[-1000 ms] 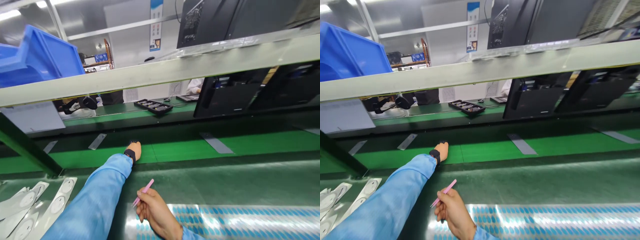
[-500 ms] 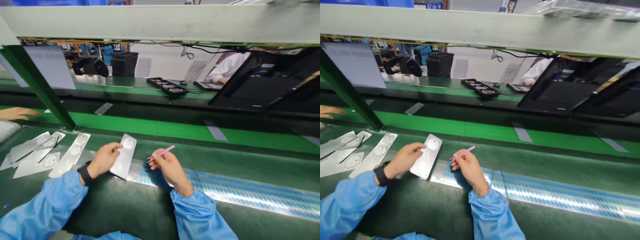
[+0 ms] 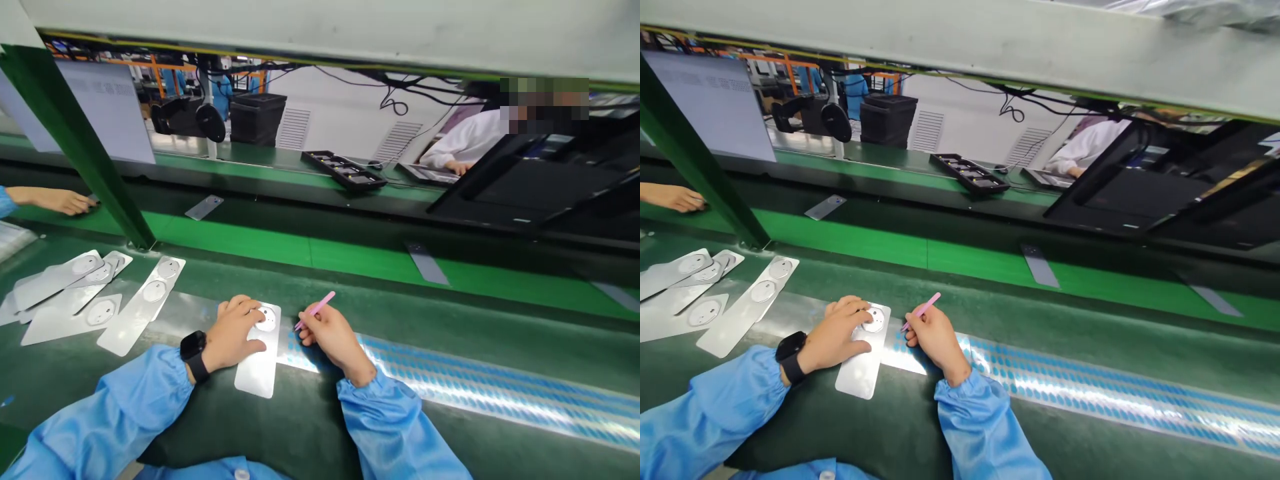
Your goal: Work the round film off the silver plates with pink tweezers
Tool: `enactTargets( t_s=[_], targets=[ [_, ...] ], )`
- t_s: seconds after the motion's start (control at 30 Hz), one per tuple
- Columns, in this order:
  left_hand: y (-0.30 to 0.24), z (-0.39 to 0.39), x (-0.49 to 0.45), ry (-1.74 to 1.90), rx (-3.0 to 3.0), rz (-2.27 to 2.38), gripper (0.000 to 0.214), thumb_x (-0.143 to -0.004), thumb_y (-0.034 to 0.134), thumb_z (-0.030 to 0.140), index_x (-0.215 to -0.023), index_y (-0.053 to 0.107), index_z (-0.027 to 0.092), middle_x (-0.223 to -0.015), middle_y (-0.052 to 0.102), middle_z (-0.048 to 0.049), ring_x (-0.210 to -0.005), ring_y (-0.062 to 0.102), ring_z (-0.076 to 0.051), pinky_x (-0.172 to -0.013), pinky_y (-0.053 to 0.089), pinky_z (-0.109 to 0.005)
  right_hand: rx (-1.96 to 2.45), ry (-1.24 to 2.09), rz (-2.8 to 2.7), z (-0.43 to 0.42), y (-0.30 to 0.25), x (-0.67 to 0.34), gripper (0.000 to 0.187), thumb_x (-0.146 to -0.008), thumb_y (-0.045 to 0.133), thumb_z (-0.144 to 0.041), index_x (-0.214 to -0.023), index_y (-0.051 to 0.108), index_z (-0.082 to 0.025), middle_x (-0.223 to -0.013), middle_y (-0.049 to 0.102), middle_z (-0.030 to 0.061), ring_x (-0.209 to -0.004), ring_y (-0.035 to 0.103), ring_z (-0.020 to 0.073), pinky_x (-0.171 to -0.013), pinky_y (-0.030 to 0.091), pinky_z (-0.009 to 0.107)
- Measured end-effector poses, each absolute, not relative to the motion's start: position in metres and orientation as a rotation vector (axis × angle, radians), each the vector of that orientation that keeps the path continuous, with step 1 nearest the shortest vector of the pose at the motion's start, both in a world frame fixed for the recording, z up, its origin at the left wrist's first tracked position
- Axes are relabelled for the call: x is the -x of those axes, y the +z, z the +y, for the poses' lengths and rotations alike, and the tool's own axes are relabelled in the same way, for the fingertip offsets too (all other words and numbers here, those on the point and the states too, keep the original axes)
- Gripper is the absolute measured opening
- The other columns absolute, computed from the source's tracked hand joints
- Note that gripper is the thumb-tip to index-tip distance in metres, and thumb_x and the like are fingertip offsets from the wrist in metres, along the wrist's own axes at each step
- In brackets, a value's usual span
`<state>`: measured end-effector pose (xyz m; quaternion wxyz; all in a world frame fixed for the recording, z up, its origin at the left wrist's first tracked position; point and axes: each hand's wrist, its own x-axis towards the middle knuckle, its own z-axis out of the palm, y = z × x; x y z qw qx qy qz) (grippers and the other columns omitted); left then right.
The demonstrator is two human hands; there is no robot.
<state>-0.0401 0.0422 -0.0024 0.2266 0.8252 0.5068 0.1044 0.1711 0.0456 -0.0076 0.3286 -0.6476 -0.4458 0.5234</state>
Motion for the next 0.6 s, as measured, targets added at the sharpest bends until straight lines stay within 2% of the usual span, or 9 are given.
enactTargets(
  t_s=[0.3, 0.47, 0.6],
  targets=[
    [-0.012, 0.036, 0.041, 0.299, -2.318, 1.274, 0.048, -0.062, 0.083, 0.032, -0.105, 0.061, 0.023, -0.127, 0.058, -0.0067, -0.121, 0.041, -0.032, -0.097, 0.032, -0.050, 1.698, 1.388, -1.195, 0.046, -0.013, -0.174, 0.018, -0.074, 0.064, -0.029, -0.065, 0.055, -0.016, -0.048, 0.061, -0.0020, -0.037, 0.055, 0.0093, -0.040, 0.045, 0.020],
    [-0.016, 0.034, 0.043, 0.288, -2.336, 1.244, 0.053, -0.062, 0.083, 0.034, -0.108, 0.060, 0.021, -0.134, 0.054, -0.0076, -0.130, 0.033, -0.035, -0.101, 0.028, -0.054, 1.593, 1.491, -1.059, 0.046, -0.011, -0.177, 0.031, -0.065, 0.070, -0.043, -0.062, 0.054, -0.017, -0.044, 0.058, -0.0020, -0.036, 0.053, 0.0089, -0.039, 0.043, 0.020],
    [-0.016, 0.032, 0.043, 0.301, -2.333, 1.226, 0.057, -0.060, 0.084, 0.037, -0.109, 0.060, 0.022, -0.130, 0.057, -0.0068, -0.130, 0.033, -0.035, -0.101, 0.028, -0.054, 1.539, 1.478, -1.022, 0.044, -0.005, -0.177, 0.039, -0.060, 0.073, -0.051, -0.063, 0.054, -0.017, -0.044, 0.059, -0.0010, -0.037, 0.052, 0.0091, -0.039, 0.042, 0.020]
  ],
)
